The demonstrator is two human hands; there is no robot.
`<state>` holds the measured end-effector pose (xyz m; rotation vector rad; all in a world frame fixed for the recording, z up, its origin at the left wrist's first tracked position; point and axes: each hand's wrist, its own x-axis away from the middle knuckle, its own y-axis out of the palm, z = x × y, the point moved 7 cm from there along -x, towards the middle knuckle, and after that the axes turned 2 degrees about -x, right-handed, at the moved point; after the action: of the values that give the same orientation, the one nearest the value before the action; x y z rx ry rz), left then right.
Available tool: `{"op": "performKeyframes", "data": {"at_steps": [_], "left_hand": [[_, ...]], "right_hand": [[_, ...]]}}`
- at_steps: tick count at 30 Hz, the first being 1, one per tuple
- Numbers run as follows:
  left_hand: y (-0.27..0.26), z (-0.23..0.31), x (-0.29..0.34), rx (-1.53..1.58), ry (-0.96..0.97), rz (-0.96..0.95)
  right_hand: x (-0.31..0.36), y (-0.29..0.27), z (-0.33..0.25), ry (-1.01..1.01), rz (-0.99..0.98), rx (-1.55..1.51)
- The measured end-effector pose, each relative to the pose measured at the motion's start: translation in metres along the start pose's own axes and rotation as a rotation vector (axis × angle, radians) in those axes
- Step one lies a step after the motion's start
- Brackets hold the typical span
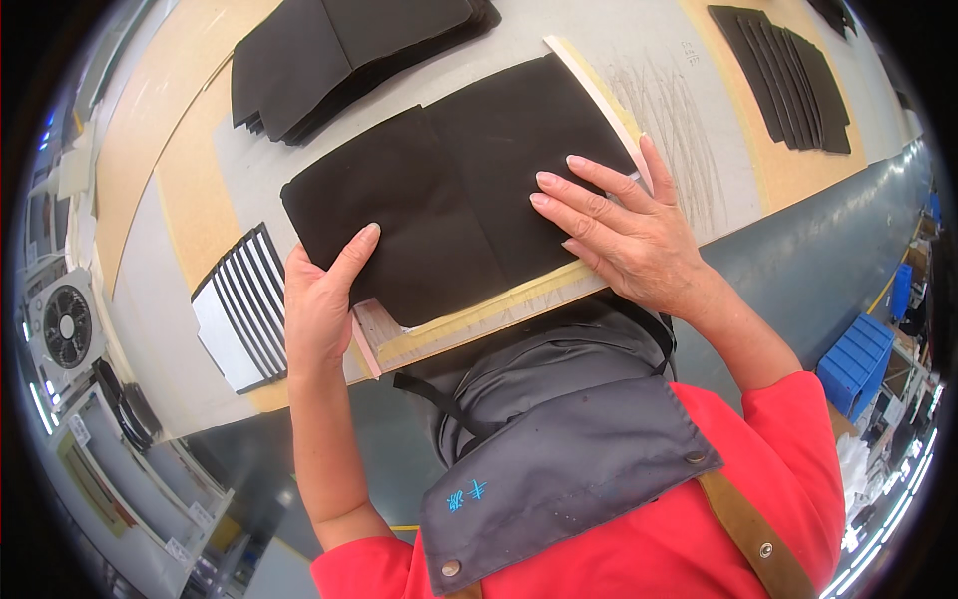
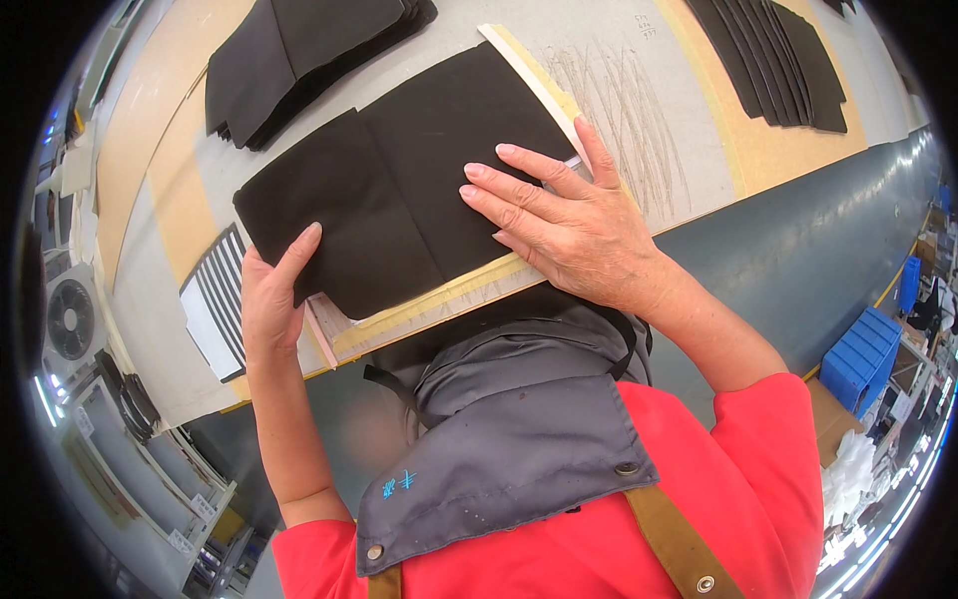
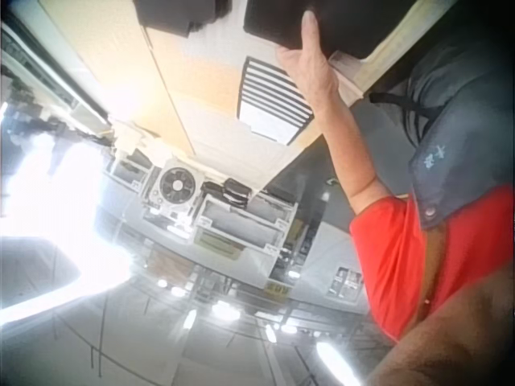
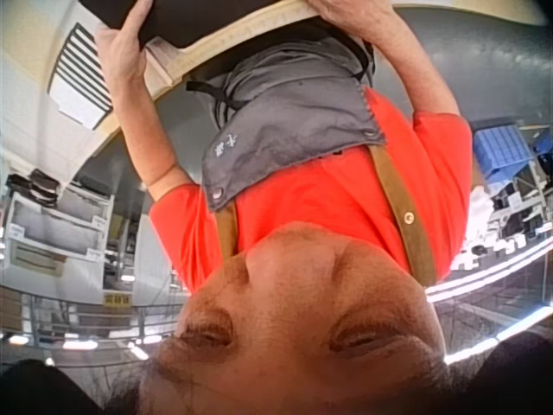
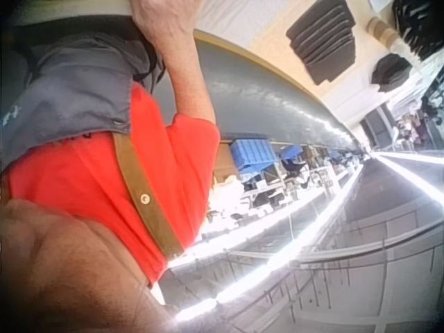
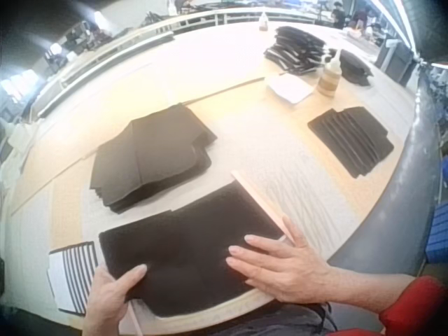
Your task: The person repeatedly picks up black foam-like pieces and white striped inserts, aligns them on a wooden jig, and presses them together. They handle the items one at a time, smoothing the surfaces and stacking the assembled units on the table.
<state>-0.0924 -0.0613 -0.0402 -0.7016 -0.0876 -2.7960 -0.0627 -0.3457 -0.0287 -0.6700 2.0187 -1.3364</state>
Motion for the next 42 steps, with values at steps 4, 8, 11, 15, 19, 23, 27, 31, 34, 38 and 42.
{"op": "performKeyframes", "data": {"at_steps": [4, 8, 11, 15, 19, 23, 27, 31, 34, 38, 42], "left_hand": [[-0.0016, -0.0030, -0.0019, 0.011, -0.013, -0.001], [-0.0036, -0.0045, -0.0015, 0.001, -0.032, 0.001], [-0.0058, -0.0071, -0.0029, 0.001, -0.044, -0.002], [-0.0016, -0.0040, -0.0023, 0.000, -0.023, 0.004], [-0.0031, -0.0059, -0.0038, 0.003, -0.051, -0.014], [-0.0013, -0.0047, -0.0029, 0.011, -0.046, -0.003], [-0.0007, -0.0046, -0.0032, 0.011, -0.059, -0.003], [-0.0009, -0.0039, -0.0038, -0.004, -0.069, -0.001], [-0.0011, -0.0039, -0.0033, -0.009, -0.077, 0.001], [-0.0031, -0.0062, -0.0049, -0.004, -0.088, -0.007], [-0.0016, -0.0033, -0.0034, -0.031, -0.085, 0.000]], "right_hand": [[0.0000, 0.0004, 0.0005, 0.001, 0.003, -0.001], [0.0005, -0.0013, 0.0001, 0.003, 0.012, -0.014], [0.0000, -0.0006, 0.0000, 0.003, 0.012, -0.012], [0.0004, 0.0002, 0.0005, 0.007, 0.009, -0.008], [0.0006, 0.0001, 0.0004, 0.009, 0.007, -0.005], [0.0000, -0.0006, 0.0003, 0.008, -0.002, -0.008], [0.0003, -0.0004, 0.0006, 0.010, -0.001, -0.009], [0.0003, -0.0005, 0.0005, 0.009, 0.001, -0.012], [-0.0004, -0.0018, 0.0008, 0.001, 0.000, -0.043], [-0.0003, -0.0018, 0.0001, 0.004, -0.008, -0.064], [-0.0004, -0.0020, 0.0000, 0.009, -0.012, -0.064]]}}
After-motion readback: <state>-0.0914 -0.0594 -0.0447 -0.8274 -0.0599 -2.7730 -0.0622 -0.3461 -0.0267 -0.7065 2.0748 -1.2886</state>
